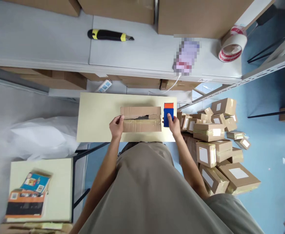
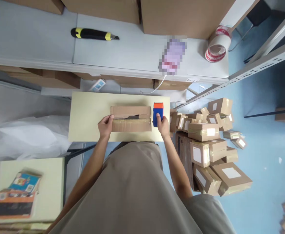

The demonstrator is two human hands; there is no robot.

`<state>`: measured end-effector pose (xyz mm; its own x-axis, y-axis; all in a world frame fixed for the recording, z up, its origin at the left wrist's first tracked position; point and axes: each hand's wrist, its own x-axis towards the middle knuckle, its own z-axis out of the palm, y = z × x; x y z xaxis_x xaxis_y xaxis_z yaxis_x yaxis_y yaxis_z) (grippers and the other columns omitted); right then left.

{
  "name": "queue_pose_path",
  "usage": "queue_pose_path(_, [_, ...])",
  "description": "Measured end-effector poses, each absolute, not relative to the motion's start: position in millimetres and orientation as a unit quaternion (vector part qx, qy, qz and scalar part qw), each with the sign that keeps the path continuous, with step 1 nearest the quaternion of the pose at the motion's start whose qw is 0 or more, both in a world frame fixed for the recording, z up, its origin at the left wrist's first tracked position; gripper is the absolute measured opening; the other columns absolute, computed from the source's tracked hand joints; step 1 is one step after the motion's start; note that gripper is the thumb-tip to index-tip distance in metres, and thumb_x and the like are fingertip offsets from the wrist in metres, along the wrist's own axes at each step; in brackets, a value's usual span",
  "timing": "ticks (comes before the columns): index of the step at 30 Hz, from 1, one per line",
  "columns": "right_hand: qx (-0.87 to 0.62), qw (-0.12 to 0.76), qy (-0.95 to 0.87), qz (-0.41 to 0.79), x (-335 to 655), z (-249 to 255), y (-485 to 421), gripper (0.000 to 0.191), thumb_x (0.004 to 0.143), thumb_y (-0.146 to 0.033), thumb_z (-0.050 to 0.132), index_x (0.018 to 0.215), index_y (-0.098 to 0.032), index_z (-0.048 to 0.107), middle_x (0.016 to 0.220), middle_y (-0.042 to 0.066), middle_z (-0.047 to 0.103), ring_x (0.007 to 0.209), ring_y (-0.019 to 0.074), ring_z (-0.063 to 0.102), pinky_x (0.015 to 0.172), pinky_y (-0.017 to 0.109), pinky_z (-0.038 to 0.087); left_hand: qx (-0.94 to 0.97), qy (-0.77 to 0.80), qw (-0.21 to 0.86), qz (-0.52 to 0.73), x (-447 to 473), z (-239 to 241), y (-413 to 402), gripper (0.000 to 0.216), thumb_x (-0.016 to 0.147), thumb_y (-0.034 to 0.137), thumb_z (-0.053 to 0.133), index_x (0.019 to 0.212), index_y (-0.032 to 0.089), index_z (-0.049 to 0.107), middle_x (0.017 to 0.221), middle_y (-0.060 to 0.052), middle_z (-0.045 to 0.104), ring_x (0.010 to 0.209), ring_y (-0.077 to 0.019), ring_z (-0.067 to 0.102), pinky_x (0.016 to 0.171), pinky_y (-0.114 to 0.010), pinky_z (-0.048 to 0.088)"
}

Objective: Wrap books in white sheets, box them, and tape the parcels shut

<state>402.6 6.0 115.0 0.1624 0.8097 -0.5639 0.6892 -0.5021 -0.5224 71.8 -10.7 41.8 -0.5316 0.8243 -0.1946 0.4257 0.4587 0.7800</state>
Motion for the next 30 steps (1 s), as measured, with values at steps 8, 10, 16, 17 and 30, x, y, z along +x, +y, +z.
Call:
queue_pose_path(8, [-0.801,0.153,-0.445,0.37,357,131,-10,0.084,0.102,-0.089,0.008,0.107,-0.022,0.058,0.106,0.02,0.078,0.104,0.0311,0.075,0.076,0.032,0.056,0.42,0.764,0.334,0.358,45,47,-16,0.036,0.095,0.051,0.068,0.103,0.02,0.083,0.113,-0.013,0.085,0.11,-0.0295,0.08,0.103,-0.043,0.063])
queue_pose_path(10, [-0.795,0.202,-0.437,0.37,345,131,-18,0.077,0.102,-0.087,0.009,0.108,-0.024,0.054,0.111,0.019,0.077,0.105,0.0296,0.073,0.08,0.032,0.057,0.432,0.744,0.335,0.384,32,50,-21,0.04,0.097,0.055,0.066,0.11,0.02,0.082,0.122,-0.015,0.083,0.115,-0.0286,0.078,0.106,-0.043,0.062])
queue_pose_path(16, [-0.786,0.238,-0.421,0.386,290,103,-45,0.056,0.106,-0.074,0.014,0.101,-0.027,0.044,0.117,0.018,0.074,0.11,0.0281,0.069,0.089,0.034,0.058,0.443,0.737,0.309,0.406,-24,53,-44,0.05,0.1,0.064,0.064,0.114,0.018,0.079,0.123,-0.016,0.077,0.109,-0.0256,0.078,0.094,-0.038,0.066])
queue_pose_path(17, [-0.788,0.233,-0.416,0.389,282,97,-51,0.057,0.106,-0.075,0.014,0.098,-0.028,0.044,0.114,0.017,0.074,0.109,0.0284,0.069,0.088,0.034,0.058,0.441,0.737,0.312,0.406,-34,51,-49,0.049,0.099,0.063,0.065,0.114,0.018,0.078,0.121,-0.015,0.078,0.105,-0.025,0.078,0.092,-0.038,0.066])
queue_pose_path(30, [-0.767,0.368,-0.363,0.379,213,22,-129,0.071,0.092,-0.095,0.043,0.092,-0.025,0.053,0.083,0.005,0.066,0.079,0.0223,0.062,0.074,0.036,0.055,0.365,0.739,0.4,0.4,-90,-21,-108,0.016,0.09,0.032,0.076,0.101,0.021,0.073,0.11,-0.011,0.08,0.109,-0.0272,0.081,0.1,-0.041,0.067])
